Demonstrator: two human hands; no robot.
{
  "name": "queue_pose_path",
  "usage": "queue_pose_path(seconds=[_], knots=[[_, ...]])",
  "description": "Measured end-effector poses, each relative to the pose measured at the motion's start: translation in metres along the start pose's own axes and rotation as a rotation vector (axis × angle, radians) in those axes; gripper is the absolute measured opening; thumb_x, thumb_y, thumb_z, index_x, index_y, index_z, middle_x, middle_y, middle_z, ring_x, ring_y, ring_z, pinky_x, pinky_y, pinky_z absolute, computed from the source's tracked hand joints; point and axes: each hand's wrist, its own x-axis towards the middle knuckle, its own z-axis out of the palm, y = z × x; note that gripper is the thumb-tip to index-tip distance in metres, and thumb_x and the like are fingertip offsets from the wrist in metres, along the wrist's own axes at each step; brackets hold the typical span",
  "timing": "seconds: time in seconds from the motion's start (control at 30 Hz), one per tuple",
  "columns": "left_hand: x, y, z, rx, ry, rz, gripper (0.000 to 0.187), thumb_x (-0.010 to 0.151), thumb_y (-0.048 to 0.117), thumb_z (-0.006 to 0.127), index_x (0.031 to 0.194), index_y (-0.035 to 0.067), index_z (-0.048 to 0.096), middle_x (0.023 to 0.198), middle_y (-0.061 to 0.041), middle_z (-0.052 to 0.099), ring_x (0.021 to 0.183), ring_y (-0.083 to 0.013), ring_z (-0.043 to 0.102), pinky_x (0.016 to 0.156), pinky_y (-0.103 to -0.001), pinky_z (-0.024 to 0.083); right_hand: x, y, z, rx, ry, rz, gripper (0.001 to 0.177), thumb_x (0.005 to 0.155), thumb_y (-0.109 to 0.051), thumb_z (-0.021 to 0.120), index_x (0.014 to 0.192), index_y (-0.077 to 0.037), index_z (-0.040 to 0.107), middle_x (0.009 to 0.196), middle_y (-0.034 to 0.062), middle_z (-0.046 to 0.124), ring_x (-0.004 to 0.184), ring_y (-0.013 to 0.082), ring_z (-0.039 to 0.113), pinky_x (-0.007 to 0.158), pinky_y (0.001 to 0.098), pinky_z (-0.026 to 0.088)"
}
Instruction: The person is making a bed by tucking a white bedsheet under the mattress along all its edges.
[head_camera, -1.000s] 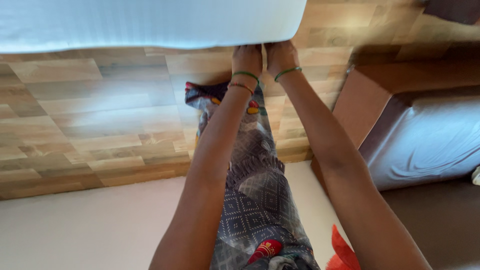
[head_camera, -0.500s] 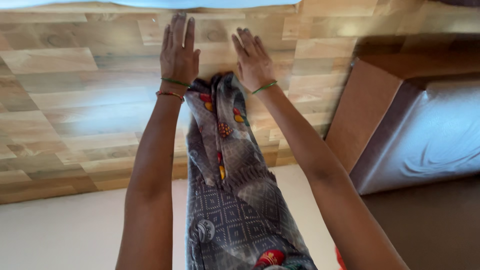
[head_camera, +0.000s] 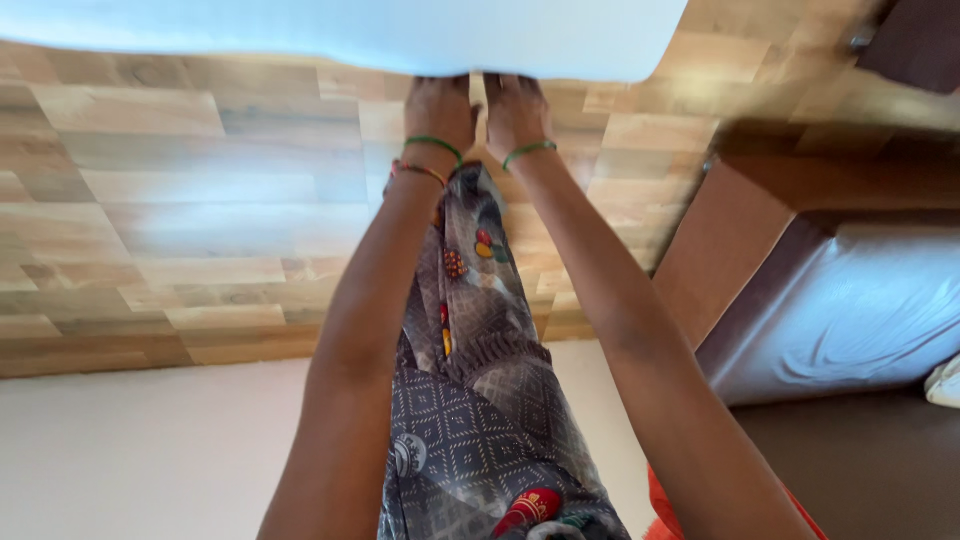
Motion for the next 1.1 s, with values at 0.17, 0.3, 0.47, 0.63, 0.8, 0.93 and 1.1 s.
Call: queue_pose_path(seconds=[0.17,0.3,0.47,0.63,0.8,0.93,1.1], knots=[[-0.002,0.008,-0.007,0.002,-0.109,-0.082,0.065,0.085,0.045,0.077,0.129,-0.001,0.065,0.132,-0.018,0.065,0.126,-0.0320,0.057,0.112,-0.042,0.040,0.007,-0.009,-0.007,-0.066,-0.301,0.131,0.052,0.099,-0.024,0.063,0.145,-0.005,0.049,0.131,0.0204,0.064,0.116,0.0363,0.063,0.098,0.0444,0.054],[-0.004,0.008,-0.013,-0.046,-0.241,-0.165,0.059,0.085,0.041,0.078,0.129,0.004,0.066,0.132,-0.016,0.066,0.126,-0.0309,0.058,0.109,-0.040,0.046,0.008,-0.014,-0.013,-0.079,-0.425,0.115,0.055,0.094,-0.024,0.067,0.144,-0.006,0.051,0.136,0.0183,0.062,0.124,0.0329,0.060,0.100,0.0438,0.053],[0.000,0.011,-0.021,0.022,-0.251,-0.153,0.059,0.081,0.041,0.080,0.125,0.004,0.067,0.134,-0.014,0.063,0.128,-0.0295,0.056,0.110,-0.041,0.044,0.017,-0.015,-0.008,-0.051,-0.397,0.139,0.048,0.094,-0.026,0.067,0.138,-0.010,0.058,0.139,0.0154,0.060,0.126,0.0331,0.059,0.101,0.0450,0.052],[0.008,0.013,-0.010,0.029,-0.223,-0.171,0.062,0.082,0.042,0.079,0.127,0.002,0.065,0.136,-0.016,0.061,0.128,-0.0298,0.055,0.109,-0.041,0.043,0.023,-0.012,-0.002,-0.036,-0.406,0.144,0.049,0.094,-0.032,0.065,0.136,-0.007,0.058,0.141,0.0163,0.057,0.129,0.0335,0.055,0.099,0.0495,0.050],[0.005,0.003,-0.014,-0.001,-0.074,-0.030,0.079,0.085,0.038,0.077,0.145,-0.004,0.046,0.150,-0.018,0.046,0.143,-0.0344,0.037,0.121,-0.046,0.024,0.027,0.001,0.003,-0.042,-0.279,0.088,0.053,0.096,-0.008,0.059,0.149,-0.006,0.051,0.145,0.0192,0.056,0.131,0.0351,0.055,0.110,0.0485,0.046],[-0.019,-0.014,0.003,-0.072,0.186,0.100,0.083,0.091,0.028,0.076,0.157,-0.003,0.039,0.158,-0.018,0.039,0.150,-0.0346,0.034,0.128,-0.044,0.024,0.000,0.001,-0.006,-0.063,0.035,-0.055,0.073,0.083,0.000,0.067,0.152,0.001,0.043,0.153,0.0200,0.046,0.143,0.0355,0.043,0.123,0.0458,0.033],[-0.084,-0.035,0.046,-0.122,0.273,0.045,0.082,0.088,0.023,0.076,0.156,0.000,0.036,0.163,-0.020,0.035,0.154,-0.0332,0.029,0.128,-0.044,0.025,-0.049,-0.024,0.009,-0.075,0.049,-0.140,0.078,0.088,-0.004,0.067,0.157,0.003,0.032,0.160,0.0204,0.036,0.150,0.0335,0.032,0.127,0.0471,0.026]])
